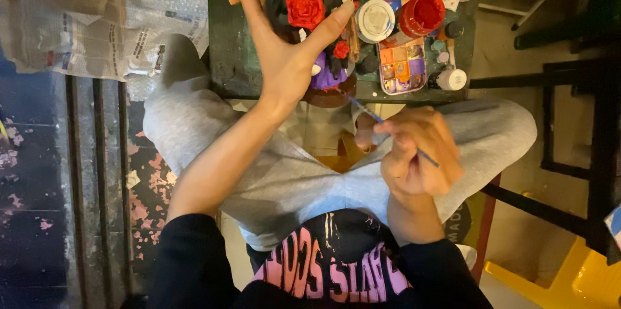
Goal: The person sits with a small figurine on their lap and paints it using a brush, rotating the figurine to reach different sides. They set it down, handle a smaller figurine, open paint containers, and resume painting the larger figurine.
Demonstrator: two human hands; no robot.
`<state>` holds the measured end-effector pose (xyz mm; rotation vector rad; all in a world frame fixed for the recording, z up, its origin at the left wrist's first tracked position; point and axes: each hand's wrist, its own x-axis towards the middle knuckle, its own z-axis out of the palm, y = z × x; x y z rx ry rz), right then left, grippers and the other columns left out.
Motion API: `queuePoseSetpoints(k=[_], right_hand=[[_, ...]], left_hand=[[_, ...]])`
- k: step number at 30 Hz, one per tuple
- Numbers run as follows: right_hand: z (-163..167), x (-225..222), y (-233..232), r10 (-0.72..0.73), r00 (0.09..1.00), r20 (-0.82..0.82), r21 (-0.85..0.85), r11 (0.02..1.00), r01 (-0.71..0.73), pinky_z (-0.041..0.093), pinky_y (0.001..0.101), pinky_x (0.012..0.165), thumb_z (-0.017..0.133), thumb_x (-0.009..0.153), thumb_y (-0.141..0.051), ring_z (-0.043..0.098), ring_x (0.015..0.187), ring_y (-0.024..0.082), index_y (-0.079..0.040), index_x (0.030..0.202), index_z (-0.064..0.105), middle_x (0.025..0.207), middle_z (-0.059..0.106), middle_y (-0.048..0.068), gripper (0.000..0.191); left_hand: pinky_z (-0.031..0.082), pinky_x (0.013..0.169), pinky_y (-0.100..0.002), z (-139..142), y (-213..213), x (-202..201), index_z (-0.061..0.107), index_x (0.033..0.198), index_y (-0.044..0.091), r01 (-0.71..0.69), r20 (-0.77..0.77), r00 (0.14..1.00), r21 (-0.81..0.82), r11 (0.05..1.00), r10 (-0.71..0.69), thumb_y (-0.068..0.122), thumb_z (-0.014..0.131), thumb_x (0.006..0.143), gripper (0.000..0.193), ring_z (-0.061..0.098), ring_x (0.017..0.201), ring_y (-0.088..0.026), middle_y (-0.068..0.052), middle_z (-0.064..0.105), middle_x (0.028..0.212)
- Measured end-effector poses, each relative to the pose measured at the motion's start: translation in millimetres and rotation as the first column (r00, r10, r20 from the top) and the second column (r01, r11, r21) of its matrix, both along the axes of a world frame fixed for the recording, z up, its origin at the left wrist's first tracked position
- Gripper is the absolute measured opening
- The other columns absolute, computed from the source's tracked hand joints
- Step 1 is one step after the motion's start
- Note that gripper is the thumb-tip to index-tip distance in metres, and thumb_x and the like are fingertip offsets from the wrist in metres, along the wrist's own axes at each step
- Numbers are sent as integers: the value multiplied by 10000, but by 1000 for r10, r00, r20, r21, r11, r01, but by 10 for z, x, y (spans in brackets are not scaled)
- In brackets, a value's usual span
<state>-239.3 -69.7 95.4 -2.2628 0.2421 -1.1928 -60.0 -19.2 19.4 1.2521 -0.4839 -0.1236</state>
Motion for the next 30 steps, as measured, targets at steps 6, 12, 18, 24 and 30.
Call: queuePoseSetpoints(k=[6,12,18,24,30], right_hand=[[15,-9,61,71,992,-101,-22,997,-74,549,346,659,559,1156,-162,671,762,285,91,936,671,813,670,134,354],[5,29,-1,42,999,21,8,999,-42,548,339,662,548,1139,-159,678,739,249,59,949,644,833,696,123,304],[3,8,46,86,995,-44,26,996,-85,548,337,646,548,1150,-166,673,749,262,87,939,653,814,687,133,346],[-42,-1,-82,-80,997,-7,-42,996,80,540,348,662,544,1163,-156,669,729,264,59,914,648,811,695,134,345],[-41,-29,-64,-3,1000,16,-17,1000,3,539,353,646,547,1155,-158,660,716,275,83,898,620,810,682,152,360]], left_hand=[[350,1206,-323,-65,-2,-22,292,1545,44,35,-27,999,-62,997,-37,132,973,915,932,413,1379,-206,-123,401,1514],[321,1221,-312,-82,-10,-12,291,1542,54,-27,30,999,-6,1000,27,131,989,904,948,393,1390,-197,-111,396,1511],[349,1209,-325,-65,-9,-22,299,1537,41,-5,-15,1000,-11,1000,5,173,988,895,951,422,1373,-207,-120,410,1505],[289,1244,-320,-87,-5,-1,294,1542,45,-58,74,996,62,996,54,180,996,899,961,373,1418,-206,-120,398,1526],[316,1229,-319,-80,1,-10,300,1543,43,-27,43,999,49,998,25,187,989,902,952,397,1400,-209,-125,407,1521]])
